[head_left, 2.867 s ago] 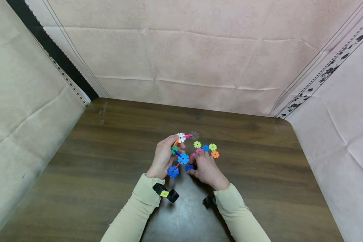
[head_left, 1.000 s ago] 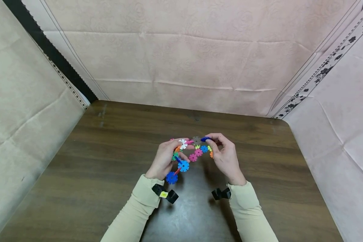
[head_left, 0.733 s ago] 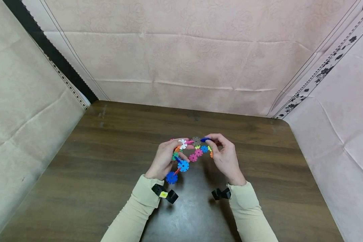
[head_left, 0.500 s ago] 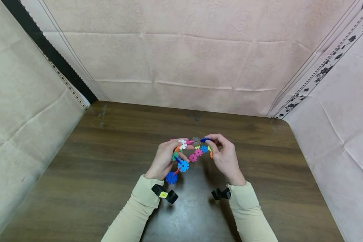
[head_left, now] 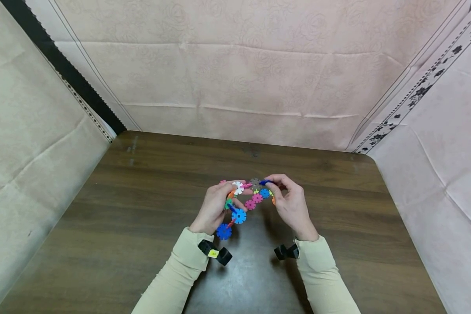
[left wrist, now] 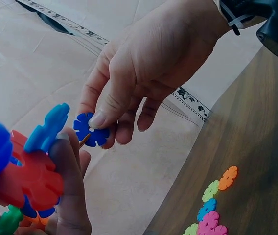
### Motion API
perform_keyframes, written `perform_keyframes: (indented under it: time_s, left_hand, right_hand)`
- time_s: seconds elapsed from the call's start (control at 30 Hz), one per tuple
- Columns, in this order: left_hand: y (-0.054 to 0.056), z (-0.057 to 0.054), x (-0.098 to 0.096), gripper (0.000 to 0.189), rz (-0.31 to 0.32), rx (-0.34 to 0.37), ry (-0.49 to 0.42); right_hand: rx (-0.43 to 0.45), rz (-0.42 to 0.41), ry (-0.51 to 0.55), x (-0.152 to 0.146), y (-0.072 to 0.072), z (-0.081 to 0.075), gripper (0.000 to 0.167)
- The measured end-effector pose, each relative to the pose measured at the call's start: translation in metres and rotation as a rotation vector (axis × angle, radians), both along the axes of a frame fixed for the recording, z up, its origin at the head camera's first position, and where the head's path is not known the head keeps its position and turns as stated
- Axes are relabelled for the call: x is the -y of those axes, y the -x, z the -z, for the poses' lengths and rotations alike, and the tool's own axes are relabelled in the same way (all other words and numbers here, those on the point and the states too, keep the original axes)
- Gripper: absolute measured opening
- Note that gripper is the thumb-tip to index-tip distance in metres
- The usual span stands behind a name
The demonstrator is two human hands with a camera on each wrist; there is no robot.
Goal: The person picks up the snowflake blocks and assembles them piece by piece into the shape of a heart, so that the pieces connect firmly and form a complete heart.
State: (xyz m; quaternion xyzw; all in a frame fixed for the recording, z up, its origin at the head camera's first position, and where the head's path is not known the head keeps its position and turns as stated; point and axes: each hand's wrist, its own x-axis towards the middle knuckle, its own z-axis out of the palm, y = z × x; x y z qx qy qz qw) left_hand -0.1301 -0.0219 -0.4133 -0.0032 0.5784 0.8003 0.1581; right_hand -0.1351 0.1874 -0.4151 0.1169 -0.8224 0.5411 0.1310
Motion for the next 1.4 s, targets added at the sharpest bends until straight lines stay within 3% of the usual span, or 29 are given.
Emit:
perform_keyframes:
  time_s: [0.4,0.7,1.2,1.4]
  left_hand:
    - [0.0,0.0,-0.003,0.034,-0.014,0.001,-0.016]
    - [0.002,0.0,-0.006,0.029,-0.046,0.001,0.011]
    - [0.0,0.002,-0.011,0.031,-0.024,-0.041,0.05]
    - [0.002,0.001,-0.009,0.031,-0.017,-0.045,0.044]
  right_hand:
    - [-0.069,0.018,-0.025,0.0,0.002,0.001,0.011]
    - [-0.06,0.03,-0.032,-0.001,0.003,0.0,0.011]
    - [-0.121,0.047,-0.008,0.0,0.001,0.0,0.009]
    - [-0.108,0.03,-0.008,-0.001,-0.001,0.0,0.009]
